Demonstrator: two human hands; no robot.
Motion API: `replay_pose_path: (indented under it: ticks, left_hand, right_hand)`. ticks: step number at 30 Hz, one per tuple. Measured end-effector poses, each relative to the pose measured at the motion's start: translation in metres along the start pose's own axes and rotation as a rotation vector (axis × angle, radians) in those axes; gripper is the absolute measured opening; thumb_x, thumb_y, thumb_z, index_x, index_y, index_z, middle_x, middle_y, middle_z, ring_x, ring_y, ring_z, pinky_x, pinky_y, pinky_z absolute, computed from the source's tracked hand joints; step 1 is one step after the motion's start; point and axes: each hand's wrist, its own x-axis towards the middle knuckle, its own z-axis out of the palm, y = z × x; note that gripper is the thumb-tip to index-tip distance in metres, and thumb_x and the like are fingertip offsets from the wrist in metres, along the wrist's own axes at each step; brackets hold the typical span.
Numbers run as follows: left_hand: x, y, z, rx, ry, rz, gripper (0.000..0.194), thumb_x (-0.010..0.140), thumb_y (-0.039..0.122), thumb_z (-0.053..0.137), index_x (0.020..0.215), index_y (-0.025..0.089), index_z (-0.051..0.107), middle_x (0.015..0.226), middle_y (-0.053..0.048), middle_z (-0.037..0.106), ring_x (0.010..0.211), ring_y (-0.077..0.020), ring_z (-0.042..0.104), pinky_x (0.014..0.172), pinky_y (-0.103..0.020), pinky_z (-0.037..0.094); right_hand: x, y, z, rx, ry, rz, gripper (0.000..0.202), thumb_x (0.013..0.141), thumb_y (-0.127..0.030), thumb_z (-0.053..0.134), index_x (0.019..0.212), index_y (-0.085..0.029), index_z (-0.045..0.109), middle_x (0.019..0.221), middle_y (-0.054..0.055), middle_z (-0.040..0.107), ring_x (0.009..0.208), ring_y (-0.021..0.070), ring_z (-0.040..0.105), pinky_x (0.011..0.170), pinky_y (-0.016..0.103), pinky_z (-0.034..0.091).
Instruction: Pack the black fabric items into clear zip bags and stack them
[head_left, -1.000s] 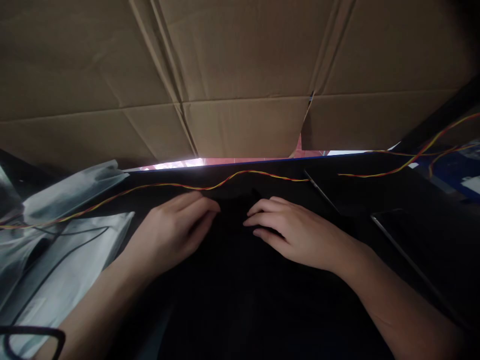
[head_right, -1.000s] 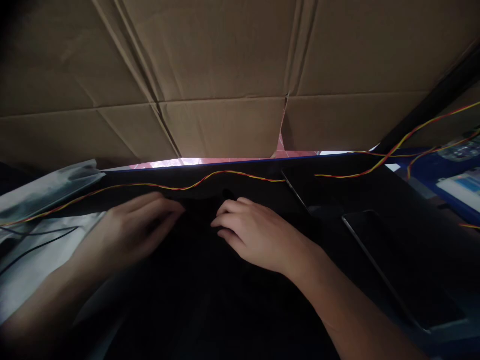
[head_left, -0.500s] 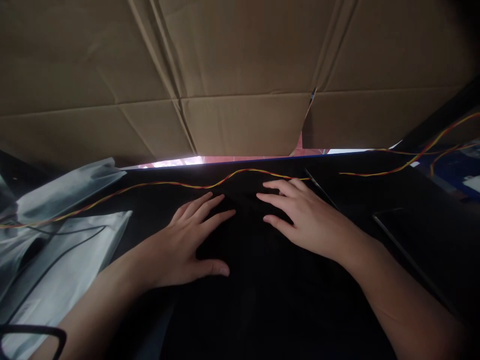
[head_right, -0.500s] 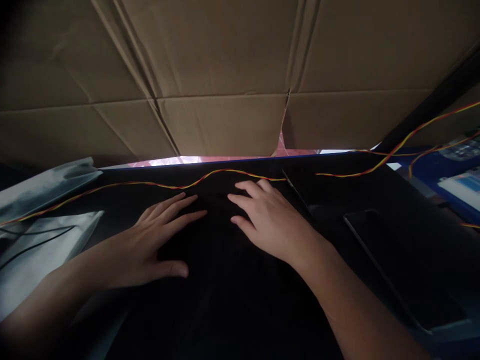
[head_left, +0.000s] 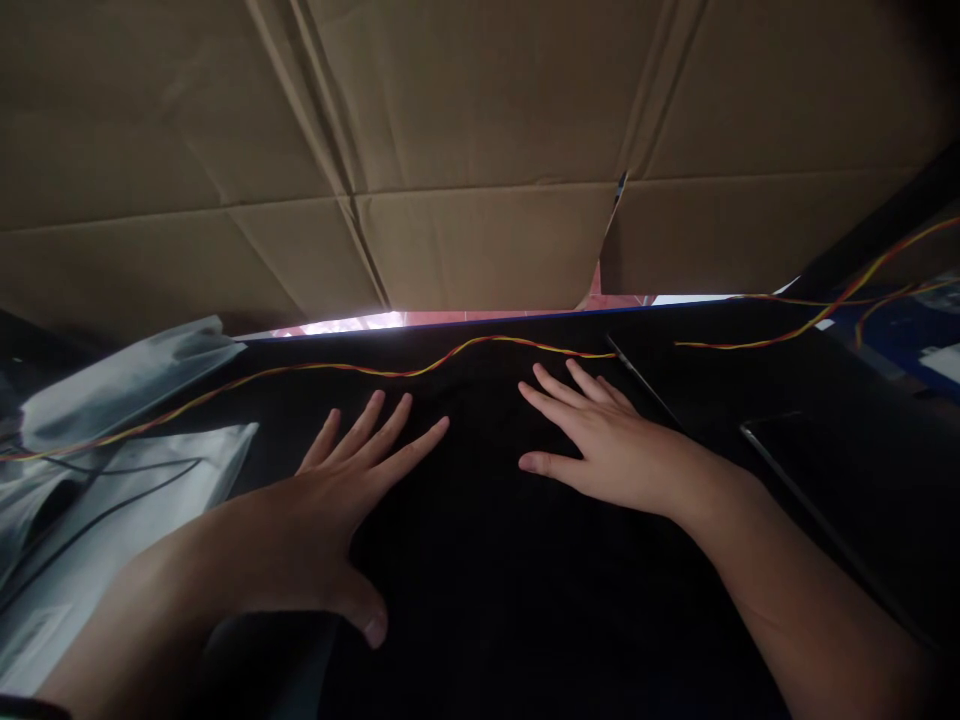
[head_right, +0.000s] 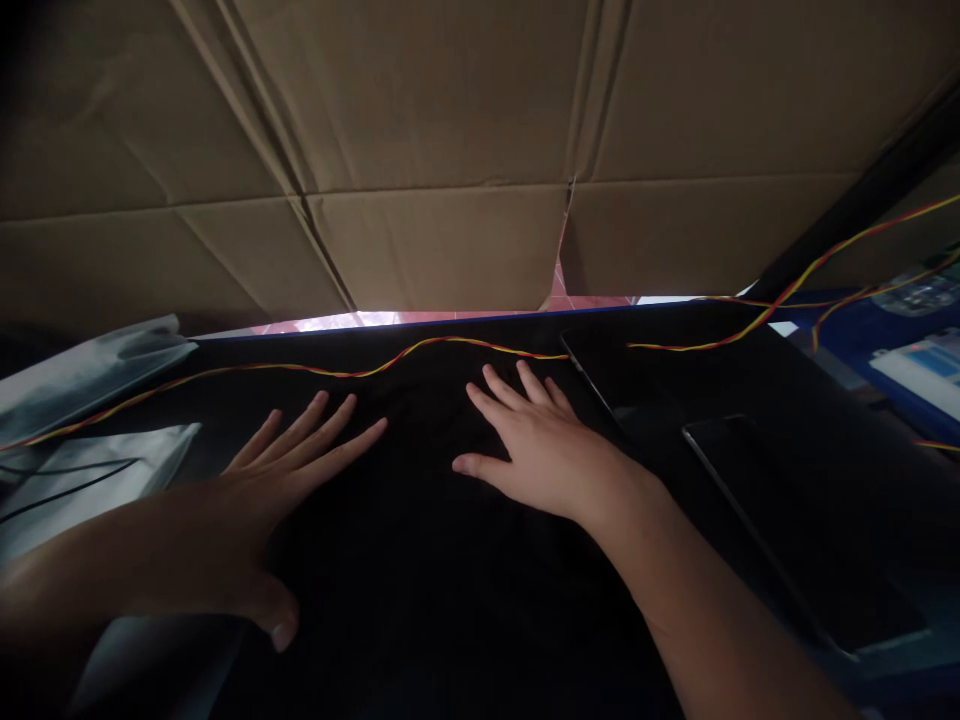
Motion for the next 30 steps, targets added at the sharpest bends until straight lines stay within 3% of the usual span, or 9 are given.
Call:
replay_pose_path:
  ticks: [3,6,8,11,14,18,22,25,30]
  left_hand:
    - [0.002,0.0,0.0,0.011,0.045,-0.007,0.16,0.05,0.075,0.1,0.172,0.05,0.0,0.184,-0.014,0.003,0.163,-0.0618,0.003,0.116,-0.093,0.024]
    - [0.01,0.0,0.006,0.036,0.131,-0.039,0.123,0.082,0.086,0.075,0.174,0.046,0.004,0.184,-0.012,0.0,0.165,-0.058,0.002,0.119,-0.093,0.019]
    - [0.016,0.0,0.013,0.059,0.164,-0.045,0.097,0.099,0.081,0.055,0.174,0.044,0.006,0.185,-0.01,0.001,0.167,-0.0525,0.002,0.123,-0.09,0.014]
    - [0.02,0.001,0.022,0.074,0.141,-0.06,0.081,0.107,0.075,0.044,0.174,0.046,0.009,0.185,-0.008,0.008,0.169,-0.0489,0.007,0.125,-0.088,0.015]
    - [0.019,0.0,0.022,0.076,0.083,-0.12,0.092,0.1,0.084,0.049,0.174,0.045,0.008,0.184,-0.01,0.009,0.167,-0.0534,0.009,0.121,-0.092,0.012]
    - [0.017,0.0,0.013,0.084,0.039,-0.157,0.119,0.083,0.099,0.055,0.175,0.037,0.012,0.184,-0.013,0.006,0.166,-0.0576,0.002,0.121,-0.093,0.006]
    - [0.016,0.017,0.006,0.084,0.139,-0.006,0.12,0.084,0.098,0.055,0.176,0.037,0.007,0.185,-0.01,-0.001,0.167,-0.0528,-0.002,0.126,-0.088,0.003]
    - [0.015,0.038,0.007,0.024,0.119,0.107,0.13,0.079,0.099,0.061,0.175,0.04,-0.003,0.185,-0.008,-0.003,0.168,-0.0511,-0.001,0.128,-0.085,0.009]
    - [0.013,0.049,0.013,-0.034,-0.053,0.069,0.167,0.053,0.088,0.09,0.171,0.039,-0.018,0.183,-0.012,-0.005,0.167,-0.0521,0.002,0.129,-0.084,0.011]
  right_hand:
    - [-0.002,-0.001,-0.003,-0.003,0.016,-0.011,0.101,0.097,-0.087,0.049,0.176,-0.029,0.024,0.184,0.001,0.002,0.169,0.0397,-0.01,0.134,0.07,0.016]
    - [-0.002,-0.003,-0.004,0.024,0.111,-0.056,0.088,0.104,-0.08,0.044,0.174,-0.029,0.033,0.185,0.002,0.006,0.17,0.0384,-0.005,0.133,0.071,0.021]
    - [0.001,-0.002,-0.002,0.038,0.144,-0.072,0.076,0.11,-0.072,0.033,0.174,-0.031,0.035,0.185,0.0,0.008,0.17,0.037,-0.004,0.133,0.071,0.019]
    - [0.006,0.001,0.006,0.008,0.064,-0.04,0.072,0.113,-0.066,0.024,0.176,-0.033,0.025,0.185,-0.002,0.002,0.169,0.0356,-0.01,0.135,0.069,0.01]
    - [0.01,0.004,0.011,-0.033,-0.015,-0.009,0.073,0.112,-0.065,0.024,0.177,-0.035,0.012,0.184,-0.004,-0.007,0.167,0.0344,-0.016,0.135,0.067,0.002]
    - [0.009,0.003,0.008,-0.011,0.001,-0.024,0.081,0.108,-0.075,0.028,0.177,-0.035,0.015,0.184,-0.005,-0.009,0.168,0.0352,-0.018,0.135,0.067,0.001]
    - [0.001,-0.003,-0.001,0.031,0.053,-0.109,0.103,0.094,-0.091,0.048,0.176,-0.038,0.017,0.183,-0.007,-0.017,0.167,0.0403,-0.022,0.134,0.069,0.008]
    - [-0.008,-0.01,-0.003,0.064,0.001,-0.174,0.12,0.08,-0.096,0.063,0.175,-0.043,0.012,0.18,-0.009,-0.024,0.164,0.044,-0.026,0.133,0.072,0.008]
    - [-0.019,-0.022,0.006,0.104,-0.18,-0.22,0.147,0.066,-0.076,0.092,0.173,-0.046,-0.006,0.178,-0.007,-0.03,0.163,0.0439,-0.029,0.134,0.072,0.004]
